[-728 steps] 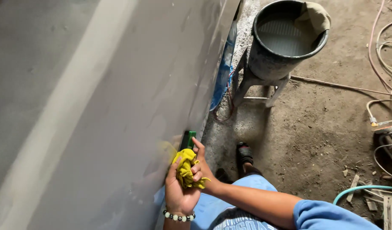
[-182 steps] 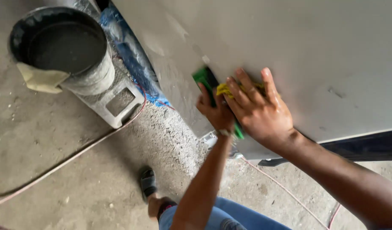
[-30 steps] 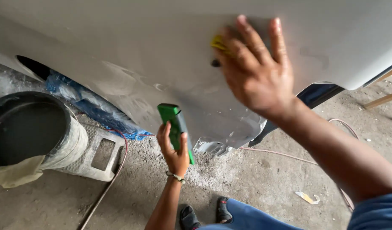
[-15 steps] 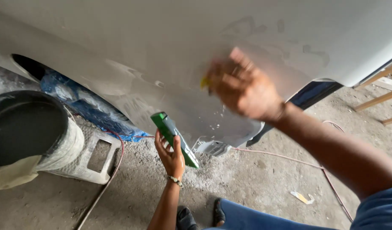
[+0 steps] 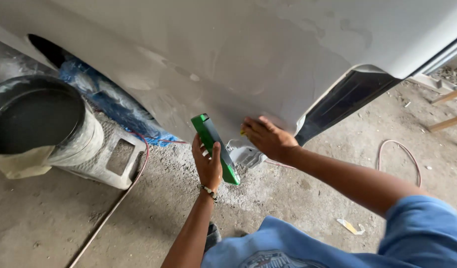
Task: The person sands a large gray car panel using a green sanding block and a yellow cloth. They repeatedly dip the tools into a bucket of water and wipe the surface to smooth it.
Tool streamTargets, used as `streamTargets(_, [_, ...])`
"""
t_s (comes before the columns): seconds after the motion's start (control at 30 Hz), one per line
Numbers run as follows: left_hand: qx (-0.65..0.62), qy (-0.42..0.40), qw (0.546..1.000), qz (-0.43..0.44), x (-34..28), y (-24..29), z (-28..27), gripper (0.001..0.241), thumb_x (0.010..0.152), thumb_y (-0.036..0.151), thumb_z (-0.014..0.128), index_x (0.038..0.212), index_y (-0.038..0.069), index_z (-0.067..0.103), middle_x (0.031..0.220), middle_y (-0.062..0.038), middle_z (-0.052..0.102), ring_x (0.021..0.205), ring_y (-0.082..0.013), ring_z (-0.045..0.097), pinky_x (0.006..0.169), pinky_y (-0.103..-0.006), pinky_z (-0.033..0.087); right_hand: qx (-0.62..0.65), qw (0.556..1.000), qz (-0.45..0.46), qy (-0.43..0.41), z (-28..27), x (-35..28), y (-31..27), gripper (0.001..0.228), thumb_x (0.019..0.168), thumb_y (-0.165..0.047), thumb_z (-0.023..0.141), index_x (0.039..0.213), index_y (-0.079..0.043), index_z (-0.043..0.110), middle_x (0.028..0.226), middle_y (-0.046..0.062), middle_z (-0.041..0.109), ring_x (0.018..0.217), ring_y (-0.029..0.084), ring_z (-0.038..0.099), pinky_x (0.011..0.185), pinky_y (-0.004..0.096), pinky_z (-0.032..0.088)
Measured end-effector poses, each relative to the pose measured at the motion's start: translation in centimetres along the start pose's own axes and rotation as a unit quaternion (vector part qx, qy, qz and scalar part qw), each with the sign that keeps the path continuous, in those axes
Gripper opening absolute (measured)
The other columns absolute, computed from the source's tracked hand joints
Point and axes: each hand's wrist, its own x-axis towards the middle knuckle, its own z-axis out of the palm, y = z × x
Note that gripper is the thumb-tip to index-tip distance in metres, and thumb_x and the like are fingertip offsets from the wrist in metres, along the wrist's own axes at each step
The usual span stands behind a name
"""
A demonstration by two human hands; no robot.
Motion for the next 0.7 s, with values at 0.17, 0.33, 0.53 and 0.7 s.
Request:
streamTargets(0.17, [-0.052,0.019,0.995,-0.088,-1.5,-2.3,1.5,0.083,0.089,0.042,0.07,0.154,0.007,0.032,0.133,-0.017,0.056,0.112,-0.0259,0.063,0.086,-0.0408,0.061,0.116,0.991,-0.053,-0.036,1.8,-0.4,-1.8,0.047,0.1,-0.034,0.054,0.143,-0.013,0.058,0.158,0.007,0.045,0.154,0.029,0.031,0.125,0.057,0.003])
streamTargets(0.33, [-0.118,0.056,0.971,-0.202,-1.5,-2.0,7.5,0.072,0.09,0.04,0.065,0.148,0.007,0.038,0.126,-0.017,0.064,0.104,-0.0264,0.068,0.087,-0.0389,0.062,0.201,0.978,0.046,0.041,-3.7,-1.9,7.3,0.058,0.077,-0.018,0.063,0.134,-0.03,0.069,0.151,-0.001,0.05,0.146,0.025,0.036,0.12,0.061,0.013])
streamTargets(0.53, [-0.011,0.081,0.995,-0.051,-3.2,-4.9,15.5,0.075,0.095,0.035,0.066,0.151,0.003,0.027,0.139,-0.022,0.045,0.114,-0.0314,0.058,0.091,-0.0432,0.055,0.15,0.952,0.205,0.169,-3.7,-4.2,8.9,0.033,0.106,-0.029,0.056,0.137,-0.022,0.064,0.16,0.003,0.044,0.156,0.023,0.03,0.126,0.061,0.011])
streamTargets(0.7, [0.034,0.133,0.991,0.0,-3.5,-8.5,17.0,0.07,0.101,0.025,0.066,0.153,0.001,0.026,0.144,-0.024,0.038,0.123,-0.0338,0.052,0.105,-0.0419,0.046,0.22,0.969,0.069,0.084,-3.3,-4.1,3.3,0.052,0.081,-0.032,0.06,0.131,-0.022,0.067,0.152,0.001,0.054,0.145,0.023,0.044,0.118,0.04,0.032])
